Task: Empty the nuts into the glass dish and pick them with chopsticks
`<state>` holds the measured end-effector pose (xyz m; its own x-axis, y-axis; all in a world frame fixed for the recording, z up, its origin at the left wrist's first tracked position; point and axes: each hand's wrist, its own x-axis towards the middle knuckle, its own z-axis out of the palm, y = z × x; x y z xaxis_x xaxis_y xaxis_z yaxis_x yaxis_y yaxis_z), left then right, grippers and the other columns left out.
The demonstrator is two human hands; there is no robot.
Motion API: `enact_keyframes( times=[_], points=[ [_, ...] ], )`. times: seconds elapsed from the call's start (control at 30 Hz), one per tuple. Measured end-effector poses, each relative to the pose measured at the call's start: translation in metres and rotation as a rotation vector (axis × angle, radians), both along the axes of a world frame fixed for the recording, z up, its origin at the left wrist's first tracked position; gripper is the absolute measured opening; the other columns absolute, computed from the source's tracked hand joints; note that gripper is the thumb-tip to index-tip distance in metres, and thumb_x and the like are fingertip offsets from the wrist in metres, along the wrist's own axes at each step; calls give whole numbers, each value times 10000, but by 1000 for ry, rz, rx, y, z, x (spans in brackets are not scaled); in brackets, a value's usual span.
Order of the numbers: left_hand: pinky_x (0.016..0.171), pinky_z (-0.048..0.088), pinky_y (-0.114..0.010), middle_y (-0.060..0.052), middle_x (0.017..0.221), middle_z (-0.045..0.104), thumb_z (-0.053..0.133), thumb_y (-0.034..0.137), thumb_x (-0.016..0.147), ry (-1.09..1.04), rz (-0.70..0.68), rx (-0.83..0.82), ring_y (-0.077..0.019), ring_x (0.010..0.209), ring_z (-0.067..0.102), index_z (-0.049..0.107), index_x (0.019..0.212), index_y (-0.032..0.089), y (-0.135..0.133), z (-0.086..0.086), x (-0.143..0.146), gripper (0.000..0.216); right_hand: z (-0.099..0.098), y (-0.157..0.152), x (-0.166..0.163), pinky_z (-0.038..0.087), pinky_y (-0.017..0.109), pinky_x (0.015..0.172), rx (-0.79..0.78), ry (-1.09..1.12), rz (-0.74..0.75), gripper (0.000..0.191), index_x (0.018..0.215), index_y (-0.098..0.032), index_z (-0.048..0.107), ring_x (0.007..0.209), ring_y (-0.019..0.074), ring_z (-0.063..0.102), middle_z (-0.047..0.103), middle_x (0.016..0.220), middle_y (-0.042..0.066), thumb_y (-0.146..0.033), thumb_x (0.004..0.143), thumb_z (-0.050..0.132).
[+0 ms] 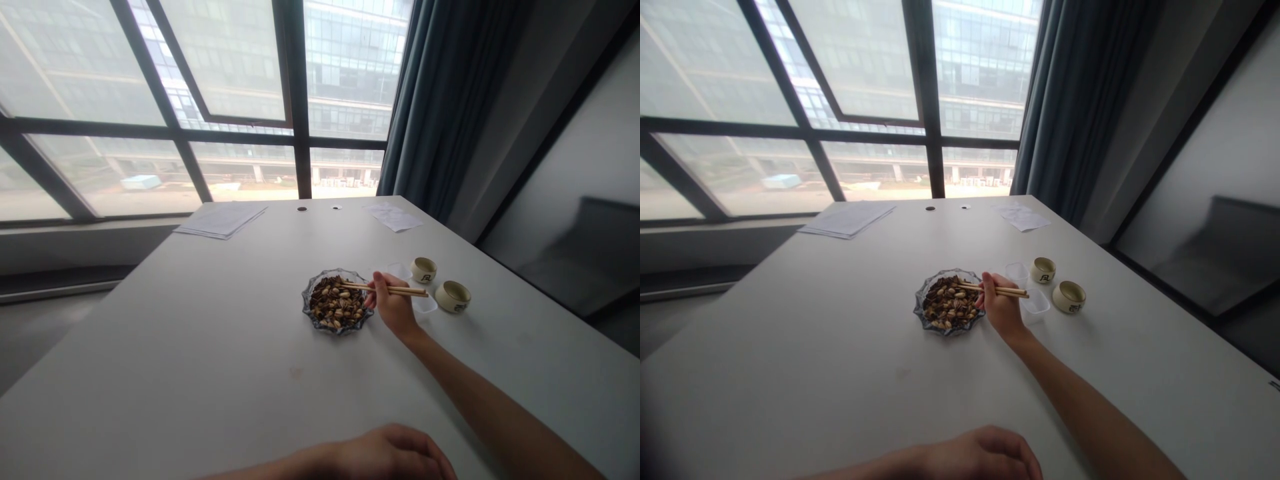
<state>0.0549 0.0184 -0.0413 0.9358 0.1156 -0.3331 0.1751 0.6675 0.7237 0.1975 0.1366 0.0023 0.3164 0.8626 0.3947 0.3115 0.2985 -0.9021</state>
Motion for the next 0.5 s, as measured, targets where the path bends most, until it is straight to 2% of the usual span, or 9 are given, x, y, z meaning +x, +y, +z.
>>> enact_keyframes(
  times=[0.23, 0.5],
  points=[
    [716, 378, -253, -30, 810, 651, 888, 573, 599, 9, -21, 39, -133, 729, 528, 774, 908, 187, 3, -2, 0, 507, -9, 0, -5, 482, 282, 478, 38, -63, -20, 502, 747, -205, 665, 451, 165, 604, 651, 531, 26, -628, 960, 499],
    [715, 372, -251, -20, 789, 645, 888, 559, 610, -8, -16, 13, -123, 708, 515, 771, 894, 182, 2, -1, 1, 487, -13, -1, -6, 459, 275, 479, 111, -69, -105, 536, 718, -197, 656, 438, 151, 567, 589, 492, 12, -579, 1009, 416]
  ],
)
